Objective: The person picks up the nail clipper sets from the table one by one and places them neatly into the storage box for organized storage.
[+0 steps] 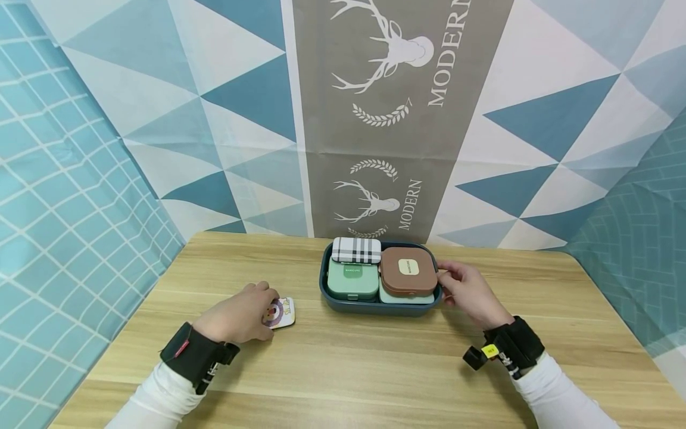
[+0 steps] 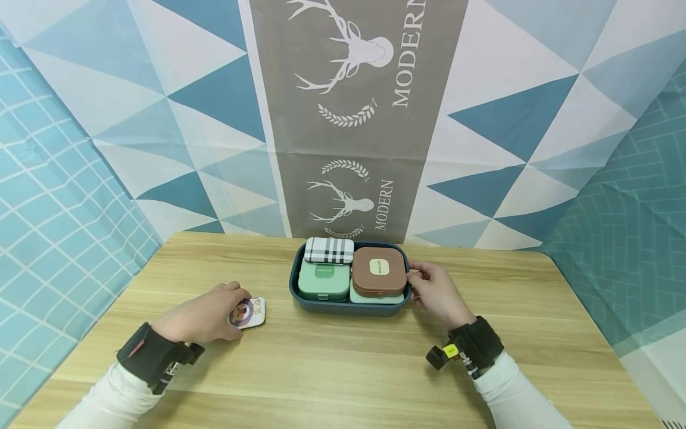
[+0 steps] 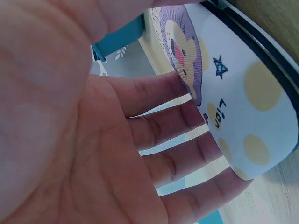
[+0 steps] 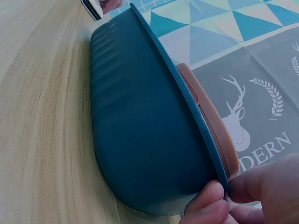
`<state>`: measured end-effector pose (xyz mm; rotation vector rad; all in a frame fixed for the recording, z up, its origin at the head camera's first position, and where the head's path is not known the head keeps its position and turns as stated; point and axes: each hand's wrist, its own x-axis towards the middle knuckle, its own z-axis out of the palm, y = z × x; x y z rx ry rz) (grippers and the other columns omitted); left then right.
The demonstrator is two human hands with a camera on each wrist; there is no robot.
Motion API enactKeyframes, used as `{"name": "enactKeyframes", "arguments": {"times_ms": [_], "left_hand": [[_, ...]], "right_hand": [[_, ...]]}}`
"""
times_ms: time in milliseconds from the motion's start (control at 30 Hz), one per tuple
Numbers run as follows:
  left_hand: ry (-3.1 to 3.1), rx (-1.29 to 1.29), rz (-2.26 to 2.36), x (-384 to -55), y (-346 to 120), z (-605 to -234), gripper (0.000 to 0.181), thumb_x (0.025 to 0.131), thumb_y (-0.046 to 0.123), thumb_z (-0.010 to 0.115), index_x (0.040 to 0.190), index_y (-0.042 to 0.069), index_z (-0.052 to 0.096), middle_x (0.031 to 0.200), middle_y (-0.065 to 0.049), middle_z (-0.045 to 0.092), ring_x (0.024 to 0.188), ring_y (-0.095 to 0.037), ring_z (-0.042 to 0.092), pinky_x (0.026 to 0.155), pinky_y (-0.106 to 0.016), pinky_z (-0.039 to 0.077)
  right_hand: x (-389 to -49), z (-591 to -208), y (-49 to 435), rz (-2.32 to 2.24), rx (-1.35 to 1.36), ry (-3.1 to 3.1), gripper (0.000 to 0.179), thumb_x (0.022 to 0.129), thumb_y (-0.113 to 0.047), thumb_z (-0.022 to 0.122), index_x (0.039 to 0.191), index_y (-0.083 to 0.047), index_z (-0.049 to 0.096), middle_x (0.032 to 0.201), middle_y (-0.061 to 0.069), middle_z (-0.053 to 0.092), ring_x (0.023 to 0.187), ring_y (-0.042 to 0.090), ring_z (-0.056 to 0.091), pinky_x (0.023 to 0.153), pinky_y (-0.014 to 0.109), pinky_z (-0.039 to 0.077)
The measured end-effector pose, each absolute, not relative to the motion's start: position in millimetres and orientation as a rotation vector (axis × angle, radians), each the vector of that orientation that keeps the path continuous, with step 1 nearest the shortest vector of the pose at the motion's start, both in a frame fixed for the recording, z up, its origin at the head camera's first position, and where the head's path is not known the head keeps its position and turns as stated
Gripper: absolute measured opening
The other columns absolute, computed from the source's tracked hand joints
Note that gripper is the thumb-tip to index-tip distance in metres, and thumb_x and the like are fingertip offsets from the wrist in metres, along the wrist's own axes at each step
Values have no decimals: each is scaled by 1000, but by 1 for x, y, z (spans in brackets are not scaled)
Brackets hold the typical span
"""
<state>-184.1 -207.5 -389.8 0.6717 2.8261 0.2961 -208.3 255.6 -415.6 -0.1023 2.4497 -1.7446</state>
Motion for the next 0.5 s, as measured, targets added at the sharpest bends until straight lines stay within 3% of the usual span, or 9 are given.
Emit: {"name": "enactKeyframes", "arguments": {"times_ms": [500], "left_hand": [[2822, 660, 292, -185, -208, -390, 59, 76, 17, 91, 127, -1, 67, 108, -3, 57, 93, -20, 50, 79, -38, 49]], "right_hand": [[-209, -416, 256, -1743, -101, 2450, 45, 114, -13, 50, 154, 5, 48, 97, 18, 60, 75, 21, 59, 64, 32, 54]]}}
